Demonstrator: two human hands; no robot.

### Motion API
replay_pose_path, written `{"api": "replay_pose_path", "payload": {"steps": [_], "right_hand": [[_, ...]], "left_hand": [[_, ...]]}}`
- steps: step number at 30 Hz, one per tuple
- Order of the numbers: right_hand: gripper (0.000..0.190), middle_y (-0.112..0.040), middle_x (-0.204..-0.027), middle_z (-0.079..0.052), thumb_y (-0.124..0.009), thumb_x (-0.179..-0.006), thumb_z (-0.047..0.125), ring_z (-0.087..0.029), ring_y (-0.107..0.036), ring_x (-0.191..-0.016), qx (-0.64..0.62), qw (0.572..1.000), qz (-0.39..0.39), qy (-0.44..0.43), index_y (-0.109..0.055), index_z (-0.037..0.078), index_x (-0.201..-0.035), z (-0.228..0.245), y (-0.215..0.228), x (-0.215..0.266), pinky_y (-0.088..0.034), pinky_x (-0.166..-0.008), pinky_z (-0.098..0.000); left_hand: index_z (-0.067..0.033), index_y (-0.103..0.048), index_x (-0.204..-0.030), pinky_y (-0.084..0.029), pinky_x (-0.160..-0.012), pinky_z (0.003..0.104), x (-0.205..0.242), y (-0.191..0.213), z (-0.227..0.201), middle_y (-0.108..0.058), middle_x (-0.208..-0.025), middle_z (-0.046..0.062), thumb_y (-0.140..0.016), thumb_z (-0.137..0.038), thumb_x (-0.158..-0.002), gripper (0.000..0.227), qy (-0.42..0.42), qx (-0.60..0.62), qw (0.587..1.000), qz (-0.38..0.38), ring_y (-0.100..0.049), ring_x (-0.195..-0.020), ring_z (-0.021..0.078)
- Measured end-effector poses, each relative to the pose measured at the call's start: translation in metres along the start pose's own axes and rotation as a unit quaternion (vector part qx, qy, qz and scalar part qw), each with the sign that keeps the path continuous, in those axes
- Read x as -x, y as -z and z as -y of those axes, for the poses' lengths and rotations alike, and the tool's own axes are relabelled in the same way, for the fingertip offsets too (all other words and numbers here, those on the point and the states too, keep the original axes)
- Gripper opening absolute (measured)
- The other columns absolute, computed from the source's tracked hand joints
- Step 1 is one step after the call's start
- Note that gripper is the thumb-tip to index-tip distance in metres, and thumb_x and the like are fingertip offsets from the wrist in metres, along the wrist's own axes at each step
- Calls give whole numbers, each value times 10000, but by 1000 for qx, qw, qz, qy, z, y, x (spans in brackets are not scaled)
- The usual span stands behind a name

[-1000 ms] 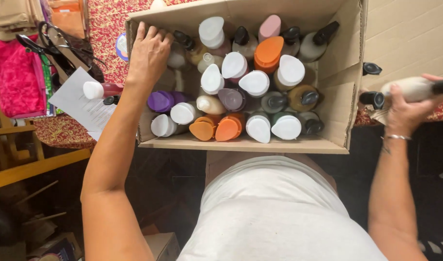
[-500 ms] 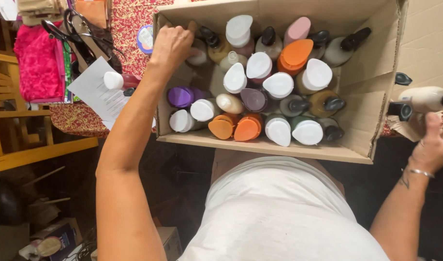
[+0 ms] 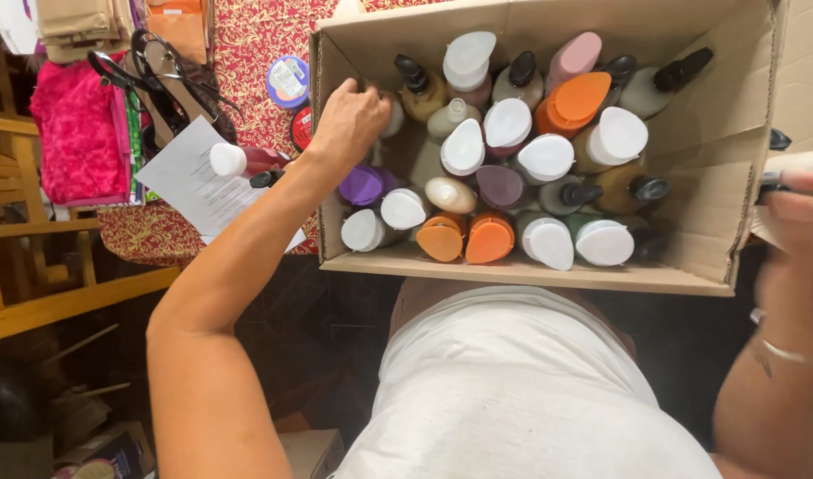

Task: Organizing and arranging various cosmetic bottles and jars inside a cardboard box on a table while checking a list.

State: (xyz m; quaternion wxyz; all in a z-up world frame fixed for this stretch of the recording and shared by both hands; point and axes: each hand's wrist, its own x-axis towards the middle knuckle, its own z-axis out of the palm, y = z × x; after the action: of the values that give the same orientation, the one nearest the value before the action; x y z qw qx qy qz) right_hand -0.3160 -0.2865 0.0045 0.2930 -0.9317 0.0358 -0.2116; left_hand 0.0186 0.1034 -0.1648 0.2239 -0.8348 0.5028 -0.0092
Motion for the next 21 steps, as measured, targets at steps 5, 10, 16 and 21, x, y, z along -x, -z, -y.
{"api": "replay_pose_path", "payload": {"steps": [5,10,16,21], "right_hand": [[262,-755,-1226,-69,-696,-1106,224,-218,-698,-1163,12,976,118,184,-735,65,-1310,84,-99,-87,-535,-923,-325],[294,-738,-1063,-38,-718,-1006,365,-242,-675,-1004,144,949,184,212,-692,138,-1191,83,-251,-158,-557,-756,-363],[240,-748,-871,-96,-718,-735,44,-356,-726,-827,259,927,241,125,-692,140,-954,78,-384,-187,-590,-632,-456],[177,-780,-874,-59,-665,-851,73,-377,-774,-806,278,916,283,62,-794,192,-865,70,-419,-183,-573,-584,-454]], "left_hand": [[-205,-618,-861,-420,-718,298,37,72,7,-603,-765,-11,-710,47,-769,284,-35,4,994,-102,-570,-530,166],[-197,-562,-892,-431,-725,296,103,188,33,-576,-789,-19,-619,-43,-897,165,0,-6,984,-179,-560,-618,171],[-128,-588,-1077,-492,-915,308,163,267,64,-643,-1047,13,-708,-123,-949,175,-6,24,974,-227,-607,-831,168],[-111,-550,-1015,-533,-858,332,184,269,77,-622,-993,34,-728,-155,-929,202,-11,62,977,-206,-621,-890,208]]}}
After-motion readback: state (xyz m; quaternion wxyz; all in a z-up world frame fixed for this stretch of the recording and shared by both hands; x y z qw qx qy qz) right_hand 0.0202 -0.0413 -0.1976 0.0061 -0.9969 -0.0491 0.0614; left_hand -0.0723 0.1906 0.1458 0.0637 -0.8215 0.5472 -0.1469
